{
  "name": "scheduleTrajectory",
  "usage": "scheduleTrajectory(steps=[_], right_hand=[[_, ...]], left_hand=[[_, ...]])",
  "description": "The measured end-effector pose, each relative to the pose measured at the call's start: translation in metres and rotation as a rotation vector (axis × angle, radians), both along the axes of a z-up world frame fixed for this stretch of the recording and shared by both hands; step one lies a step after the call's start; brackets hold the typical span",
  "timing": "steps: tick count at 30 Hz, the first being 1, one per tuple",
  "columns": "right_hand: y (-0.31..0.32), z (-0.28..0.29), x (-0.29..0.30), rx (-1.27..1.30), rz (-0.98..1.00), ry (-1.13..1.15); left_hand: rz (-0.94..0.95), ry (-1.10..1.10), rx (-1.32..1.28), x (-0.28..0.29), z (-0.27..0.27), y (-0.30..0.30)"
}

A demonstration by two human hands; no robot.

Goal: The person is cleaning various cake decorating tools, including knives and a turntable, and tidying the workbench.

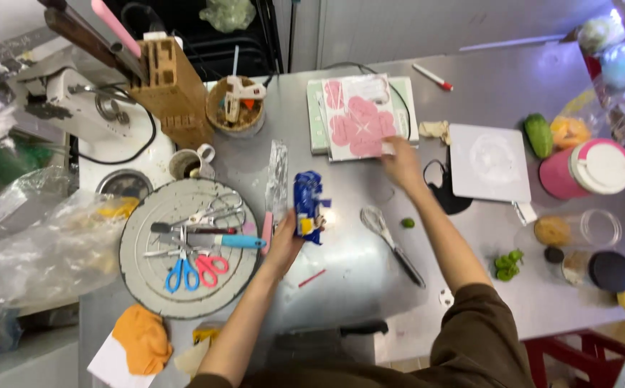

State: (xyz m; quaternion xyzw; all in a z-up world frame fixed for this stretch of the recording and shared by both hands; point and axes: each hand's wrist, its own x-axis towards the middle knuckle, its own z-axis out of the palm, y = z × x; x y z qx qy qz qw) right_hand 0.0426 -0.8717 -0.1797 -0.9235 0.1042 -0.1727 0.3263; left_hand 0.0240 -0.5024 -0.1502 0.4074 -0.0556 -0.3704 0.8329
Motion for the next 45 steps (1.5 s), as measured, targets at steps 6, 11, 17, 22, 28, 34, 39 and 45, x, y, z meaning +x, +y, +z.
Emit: scheduleTrajectory(steps=[6, 11, 17, 22, 28, 34, 39, 45], right_hand=[[-0.182, -0.148, 0.016, -0.556, -0.333, -0.005], [-0.171, -0.133, 0.007, -0.692, -0.490, 0.210], [-0.139, -0.101, -0.027, -0.566, -0.402, 0.365], [-0.091, -0.096, -0.048, -0.552, -0.390, 0.272], [0.091, 0.007, -0.061, 0.746, -0.186, -0.327], [0.312, 0.101, -0.103, 1.191, 0.215, -0.084], [0.383, 0.155, -0.132, 1.549, 0.280, 0.036], [0.420, 0.084, -0.144, 1.772, 0.798, -0.102]], left_hand=[[0.131, 0.015, -0.073, 0.013, -0.008, 0.021], [0.173, 0.060, -0.004, 0.016, 0.026, 0.033], [0.161, 0.084, 0.054, 0.008, 0.030, 0.040], [0.167, 0.009, -0.027, -0.004, 0.066, 0.053], [0.324, -0.136, 0.086, -0.028, 0.080, 0.086], [0.351, -0.071, 0.071, -0.060, 0.053, 0.121], [0.573, -0.184, 0.293, -0.084, 0.076, 0.172], [0.753, -0.379, 0.456, -0.107, 0.093, 0.235]])
